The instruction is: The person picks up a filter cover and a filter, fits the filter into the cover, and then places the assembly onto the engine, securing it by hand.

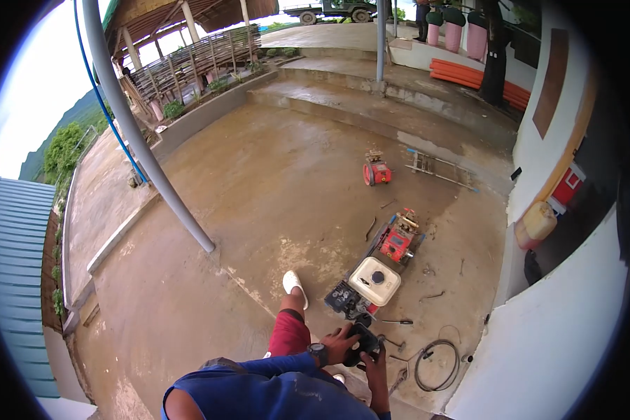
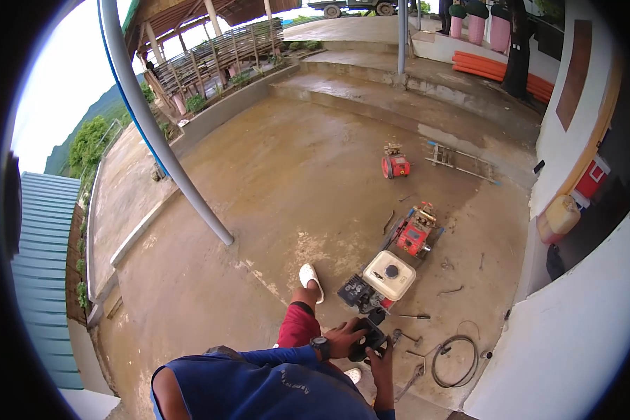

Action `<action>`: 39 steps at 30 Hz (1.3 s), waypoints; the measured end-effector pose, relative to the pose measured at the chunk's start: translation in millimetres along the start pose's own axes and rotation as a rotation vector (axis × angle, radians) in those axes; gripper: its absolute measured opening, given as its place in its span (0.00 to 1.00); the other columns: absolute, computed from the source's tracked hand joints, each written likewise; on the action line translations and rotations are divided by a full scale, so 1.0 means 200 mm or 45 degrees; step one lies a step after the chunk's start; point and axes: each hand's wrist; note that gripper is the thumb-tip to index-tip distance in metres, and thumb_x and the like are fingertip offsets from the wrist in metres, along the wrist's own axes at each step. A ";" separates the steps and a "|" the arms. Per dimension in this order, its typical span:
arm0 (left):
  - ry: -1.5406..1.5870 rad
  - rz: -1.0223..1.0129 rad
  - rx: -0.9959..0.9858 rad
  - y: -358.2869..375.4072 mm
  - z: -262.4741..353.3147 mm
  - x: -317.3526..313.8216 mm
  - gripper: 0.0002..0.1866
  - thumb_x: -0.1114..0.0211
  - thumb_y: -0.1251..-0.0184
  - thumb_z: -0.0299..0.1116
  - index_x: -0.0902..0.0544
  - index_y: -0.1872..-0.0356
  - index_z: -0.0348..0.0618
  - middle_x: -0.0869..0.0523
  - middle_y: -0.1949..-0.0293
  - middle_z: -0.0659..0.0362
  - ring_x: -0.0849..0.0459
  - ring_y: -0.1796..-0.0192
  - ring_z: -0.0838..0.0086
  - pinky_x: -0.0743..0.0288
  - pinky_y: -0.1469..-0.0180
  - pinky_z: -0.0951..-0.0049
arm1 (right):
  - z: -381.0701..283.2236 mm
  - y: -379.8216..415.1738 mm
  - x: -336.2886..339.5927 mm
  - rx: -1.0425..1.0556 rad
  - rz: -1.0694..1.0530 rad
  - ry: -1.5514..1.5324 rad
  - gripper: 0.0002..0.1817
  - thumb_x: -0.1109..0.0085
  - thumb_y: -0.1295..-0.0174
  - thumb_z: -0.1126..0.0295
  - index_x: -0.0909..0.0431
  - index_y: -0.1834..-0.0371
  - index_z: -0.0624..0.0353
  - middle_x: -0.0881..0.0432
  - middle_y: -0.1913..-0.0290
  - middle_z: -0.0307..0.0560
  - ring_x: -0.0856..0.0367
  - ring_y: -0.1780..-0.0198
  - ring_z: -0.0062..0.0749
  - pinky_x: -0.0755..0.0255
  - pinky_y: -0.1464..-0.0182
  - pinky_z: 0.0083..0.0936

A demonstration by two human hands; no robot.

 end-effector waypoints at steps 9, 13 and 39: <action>-0.050 -0.016 -0.096 -0.05 0.00 0.10 0.27 0.28 0.48 0.36 0.19 0.43 0.47 0.40 0.26 0.44 0.32 0.28 0.44 0.22 0.41 0.43 | 0.05 -0.11 0.04 0.096 -0.074 0.171 0.51 0.30 0.36 0.67 0.56 0.18 0.58 0.26 0.36 0.65 0.17 0.43 0.48 0.15 0.48 0.40; -0.123 -0.060 -0.175 -0.06 -0.02 0.11 0.27 0.27 0.49 0.38 0.19 0.45 0.43 0.40 0.25 0.45 0.35 0.25 0.46 0.22 0.39 0.45 | 0.05 -0.11 0.02 0.108 -0.066 0.163 0.50 0.29 0.36 0.65 0.55 0.18 0.58 0.26 0.36 0.64 0.17 0.43 0.47 0.15 0.48 0.40; 0.277 -0.172 0.173 -0.08 -0.05 0.08 0.39 0.26 0.55 0.43 0.24 0.37 0.40 0.37 0.28 0.42 0.29 0.34 0.34 0.28 0.32 0.46 | 0.06 -0.08 0.13 -0.003 -0.016 -0.017 0.29 0.49 0.23 0.50 0.28 0.30 0.60 0.20 0.39 0.47 0.18 0.44 0.33 0.20 0.49 0.31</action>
Point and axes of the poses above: each hand's wrist, its own y-axis away from the middle knuckle, its own x-axis out of the back of the hand, z = x × y
